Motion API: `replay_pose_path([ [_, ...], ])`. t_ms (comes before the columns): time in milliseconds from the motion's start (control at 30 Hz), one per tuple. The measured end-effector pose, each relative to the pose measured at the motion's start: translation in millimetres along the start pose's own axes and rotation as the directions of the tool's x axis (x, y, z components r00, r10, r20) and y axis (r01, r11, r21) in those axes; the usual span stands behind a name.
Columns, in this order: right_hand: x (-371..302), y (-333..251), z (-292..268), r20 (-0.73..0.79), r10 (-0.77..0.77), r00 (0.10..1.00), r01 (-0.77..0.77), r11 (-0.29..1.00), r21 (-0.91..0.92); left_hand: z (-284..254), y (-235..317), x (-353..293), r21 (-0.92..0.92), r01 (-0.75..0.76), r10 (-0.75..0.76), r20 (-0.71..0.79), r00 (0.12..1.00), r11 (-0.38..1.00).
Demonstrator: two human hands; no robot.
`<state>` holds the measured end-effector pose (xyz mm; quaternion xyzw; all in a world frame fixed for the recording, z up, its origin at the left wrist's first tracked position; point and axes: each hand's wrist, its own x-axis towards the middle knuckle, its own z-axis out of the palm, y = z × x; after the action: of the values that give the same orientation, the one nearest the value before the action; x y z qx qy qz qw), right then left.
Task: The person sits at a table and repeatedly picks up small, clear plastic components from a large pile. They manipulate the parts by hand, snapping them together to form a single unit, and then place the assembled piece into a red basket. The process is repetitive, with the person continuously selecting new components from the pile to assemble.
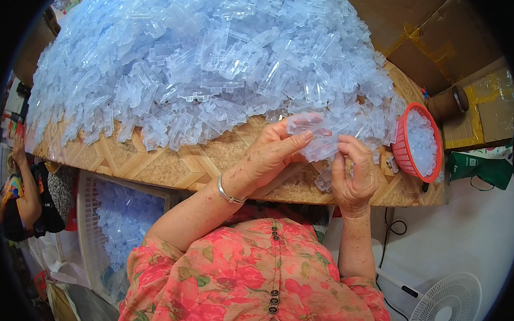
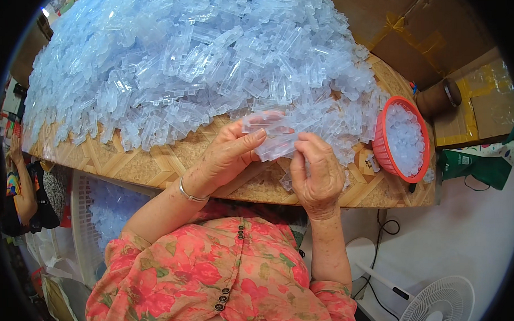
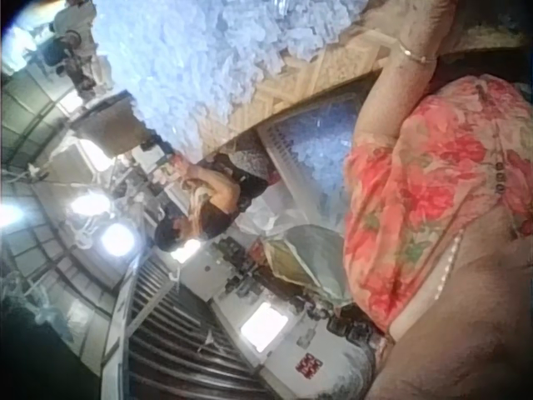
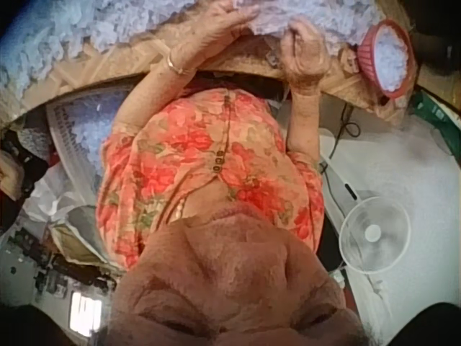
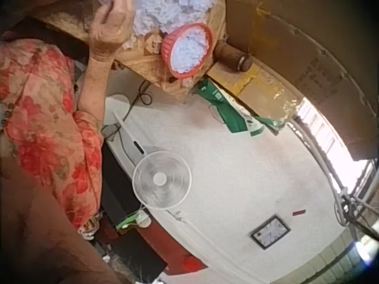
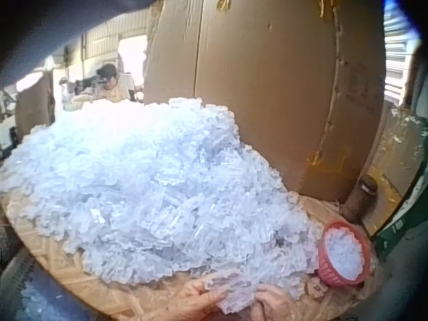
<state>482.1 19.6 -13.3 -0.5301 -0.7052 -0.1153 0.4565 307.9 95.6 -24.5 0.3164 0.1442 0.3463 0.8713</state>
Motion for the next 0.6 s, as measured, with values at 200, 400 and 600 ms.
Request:
replay_pose_path([
  [200,5.3,-5.2,-2.9,0.112,0.121,0.986,-0.137,0.979,0.149,-0.9,-0.6,-0.3,0.010,0.013,-0.013,0.023,1.000,1.000],
  [400,23.4,17.4,-25.9,0.077,0.472,0.878,-0.476,0.878,0.057,-3.4,4.0,1.5,0.062,-0.007,0.009,-0.034,0.999,0.998],
  [600,86.4,55.5,-24.1,0.105,0.366,0.924,-0.309,0.882,-0.357,-4.8,1.5,1.3,0.040,0.028,-0.028,0.001,1.000,0.999],
])
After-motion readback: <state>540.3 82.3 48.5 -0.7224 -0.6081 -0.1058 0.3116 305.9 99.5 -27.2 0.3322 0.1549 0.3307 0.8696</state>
